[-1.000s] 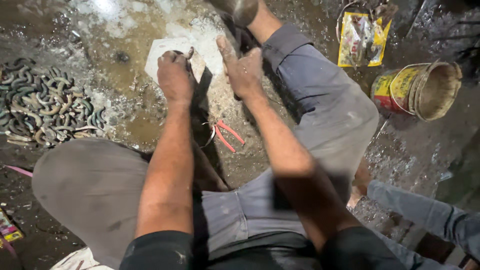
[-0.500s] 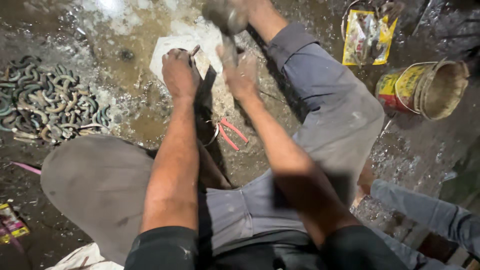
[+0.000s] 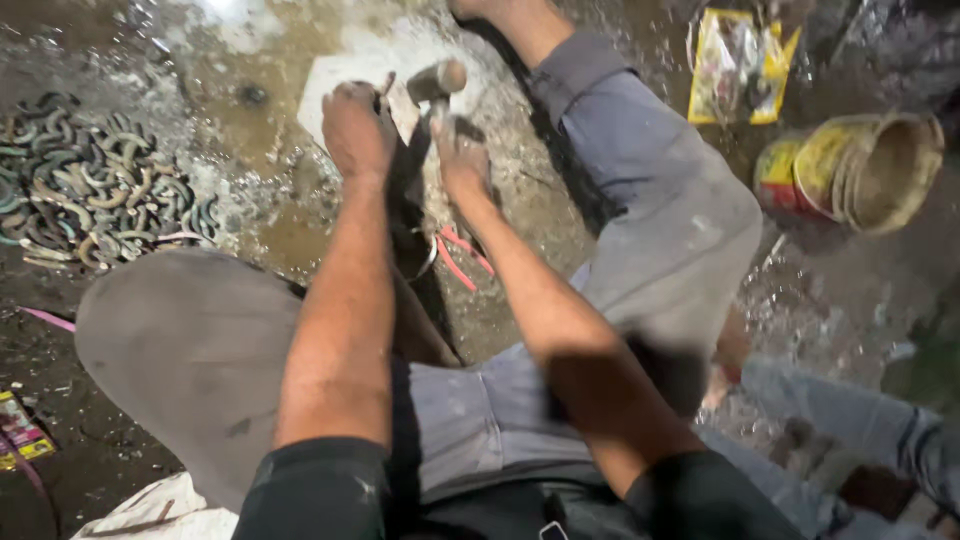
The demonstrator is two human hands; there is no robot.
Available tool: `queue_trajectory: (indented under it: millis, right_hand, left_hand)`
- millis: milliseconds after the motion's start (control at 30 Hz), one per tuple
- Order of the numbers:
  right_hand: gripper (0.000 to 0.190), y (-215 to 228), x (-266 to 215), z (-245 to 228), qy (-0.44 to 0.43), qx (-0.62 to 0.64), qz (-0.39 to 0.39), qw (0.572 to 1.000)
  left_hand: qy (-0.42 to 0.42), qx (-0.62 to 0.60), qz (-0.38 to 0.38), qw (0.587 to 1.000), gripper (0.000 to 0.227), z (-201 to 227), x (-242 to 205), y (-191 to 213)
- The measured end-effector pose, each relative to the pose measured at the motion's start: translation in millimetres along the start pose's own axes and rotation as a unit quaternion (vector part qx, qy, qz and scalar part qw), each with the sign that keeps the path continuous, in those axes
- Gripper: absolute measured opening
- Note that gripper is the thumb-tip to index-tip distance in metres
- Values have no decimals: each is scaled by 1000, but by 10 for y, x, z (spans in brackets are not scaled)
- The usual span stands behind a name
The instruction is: The person sits on the floor and repeatedly hammers small metal pieces on a hexagonal anvil. They use pliers to hold and adjust the metal pieces between hammer strikes. The person occasionally picks up new pieces from a pile on the floor.
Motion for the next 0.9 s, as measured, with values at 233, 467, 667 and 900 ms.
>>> queue_trajectory:
  millis: [233, 467, 667, 900]
  right_hand:
    - [42, 592, -194, -667, 128, 236, -72, 961]
    - [47, 122, -12, -380, 314, -44, 54, 947]
    - [55, 56, 348, 192, 80, -123, 106, 983]
    - [44, 590, -48, -510, 147, 118, 61, 980]
  left_hand:
    - [38, -29, -2, 999, 13, -30, 60, -11]
    - [62, -19, -16, 998, 15, -40, 88, -52]
    - [45, -62, 17, 997, 14, -39, 17, -6]
    - [53, -77, 3, 996, 27, -45, 44, -30]
Point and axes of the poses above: each hand's wrist, its own x-axis towards the middle knuckle, its own y-axis out of the back of the hand, z = x × y, the point moved 7 cm from there along x, towards the middle knuckle, and after that the axes turned 12 degrees about -y, right-handed, at the moved point
